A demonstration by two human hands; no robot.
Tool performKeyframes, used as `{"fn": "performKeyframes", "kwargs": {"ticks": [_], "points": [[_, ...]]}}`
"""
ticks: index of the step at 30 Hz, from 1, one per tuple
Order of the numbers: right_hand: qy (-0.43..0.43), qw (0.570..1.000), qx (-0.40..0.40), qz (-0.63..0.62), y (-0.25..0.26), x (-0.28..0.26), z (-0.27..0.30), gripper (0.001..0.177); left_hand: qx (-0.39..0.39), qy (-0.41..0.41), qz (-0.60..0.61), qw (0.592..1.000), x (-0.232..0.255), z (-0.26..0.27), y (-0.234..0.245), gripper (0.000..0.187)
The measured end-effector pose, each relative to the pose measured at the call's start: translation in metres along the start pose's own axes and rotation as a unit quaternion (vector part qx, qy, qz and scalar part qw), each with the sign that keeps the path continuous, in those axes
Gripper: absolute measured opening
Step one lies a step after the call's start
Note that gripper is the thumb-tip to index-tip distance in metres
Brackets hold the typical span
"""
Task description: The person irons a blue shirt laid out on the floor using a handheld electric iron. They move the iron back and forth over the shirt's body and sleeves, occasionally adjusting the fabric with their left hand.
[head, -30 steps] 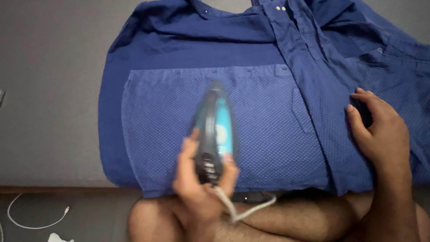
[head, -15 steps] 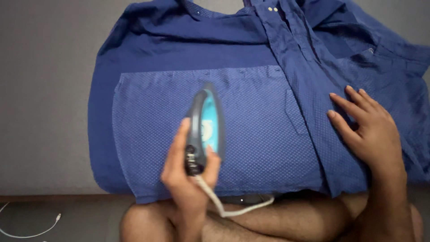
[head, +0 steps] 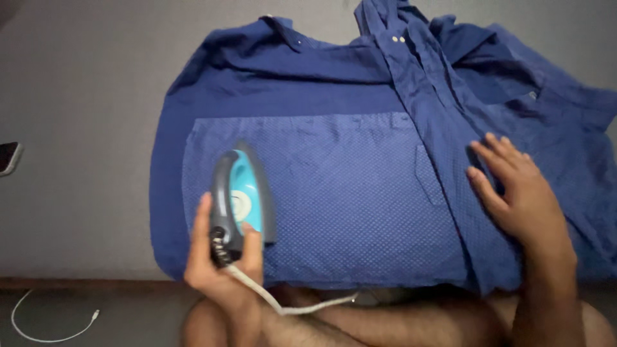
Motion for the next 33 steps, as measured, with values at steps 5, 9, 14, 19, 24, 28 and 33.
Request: {"fn": "performKeyframes", "kwargs": {"ticks": [5,9,14,19,24,28,33], "points": [[-0.026,1.0,-0.005,0.012,-0.001,0.002,0.003,0.046,-0.067,0.0,0.056,0.996,0.034,0.026,-0.018,0.056],[-0.024,1.0,-0.002,0.018,-0.001,0.001,0.003,0.047,-0.111,-0.099,0.103,0.983,0.081,0.05,-0.032,0.054],[-0.041,0.999,0.002,0.024,0.0,0.002,0.004,0.046,-0.157,-0.121,0.15,0.969,0.105,0.066,-0.043,0.053],[-0.039,0.999,0.013,0.017,0.001,0.002,0.003,0.042,-0.153,-0.101,0.137,0.973,0.086,0.052,-0.042,0.054],[-0.093,0.978,0.162,-0.096,0.019,0.019,0.023,0.025,-0.097,-0.045,0.056,0.993,0.047,0.022,-0.03,0.055],[-0.083,0.92,0.242,-0.298,0.032,0.051,0.042,0.026,-0.052,0.007,0.027,0.998,0.014,-0.001,-0.011,0.053],[-0.004,0.884,0.205,-0.42,0.03,0.089,0.053,0.036,0.024,-0.03,-0.023,0.999,-0.013,-0.016,0.011,0.055]]}}
Point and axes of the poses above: each hand's wrist, its own z-axis away from the middle knuckle, its own y-axis out of the back of the hand, x = y × z, the point moved 6 cm from there along -z, towards the middle knuckle, and after that the axes turned 14 degrees about -z, right-handed, at the moved point
